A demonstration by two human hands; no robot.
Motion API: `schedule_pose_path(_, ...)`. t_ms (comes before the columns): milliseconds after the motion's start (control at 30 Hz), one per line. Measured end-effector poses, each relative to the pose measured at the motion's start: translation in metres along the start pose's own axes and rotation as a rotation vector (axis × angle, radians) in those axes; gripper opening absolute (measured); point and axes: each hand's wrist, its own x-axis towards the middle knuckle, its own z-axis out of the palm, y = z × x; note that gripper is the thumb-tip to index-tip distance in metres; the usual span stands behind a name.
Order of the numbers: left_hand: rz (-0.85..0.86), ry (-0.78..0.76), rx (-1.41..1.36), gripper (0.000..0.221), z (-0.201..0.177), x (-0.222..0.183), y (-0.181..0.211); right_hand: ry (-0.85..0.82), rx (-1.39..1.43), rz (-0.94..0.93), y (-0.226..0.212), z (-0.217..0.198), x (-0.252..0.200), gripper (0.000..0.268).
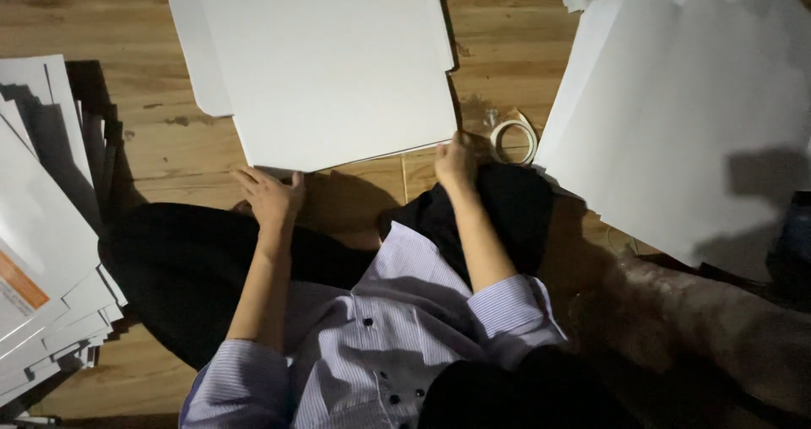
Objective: The person applies adhesive tape to the edges of printed cardstock sheets while sitting on the floor, handling the sheets one at a time and placing them in stacks.
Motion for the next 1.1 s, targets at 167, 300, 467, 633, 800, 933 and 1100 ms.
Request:
schedule_pose_path(167, -0.231, 0.107, -0.424, 0.081, 0.052, 0.043, -0.039, 0.051, 1.234, 0.419, 0.021, 0.003, 0.017, 0.033)
schedule_pose_path(300, -0.234, 0.184, -0.619, 0.054, 0.013, 0.021, -0.015, 0.003, 1.470, 0.457, 0.022, -0.011, 0.010, 0.036)
schedule_pose_path(467, -0.242, 0.245, -0.711, 0.054, 0.012, 0.012, -0.008, 0.094, 1.516, 0.377, -0.012, -0.049, -0.010, 0.037)
schedule_pose_path(633, -0.092, 0.432, -0.783, 0.045, -0.020, -0.032, 0.050, 0.130, 1.470, 0.385, -0.006, -0.034, 0.005, 0.029)
schedule_pose_path(800, -0.964, -0.332, -1.813, 0.019, 0.116, -0.003, 0.060, 0.225, 1.326, 0.327, -0.006, -0.030, 0.003, 0.033)
schedule_pose_path(933, -0.810, -0.292, -1.864, 0.021, 0.080, -0.001, 0.074, 0.355, 0.997, 0.136, 0.008, -0.008, 0.015, 0.024)
schedule_pose_path(1100, -0.824, -0.344, -2.106, 0.075, 0.006, -0.014, 0.088, 0.309, 0.608, 0.022, -0.005, -0.018, 0.000, 0.043)
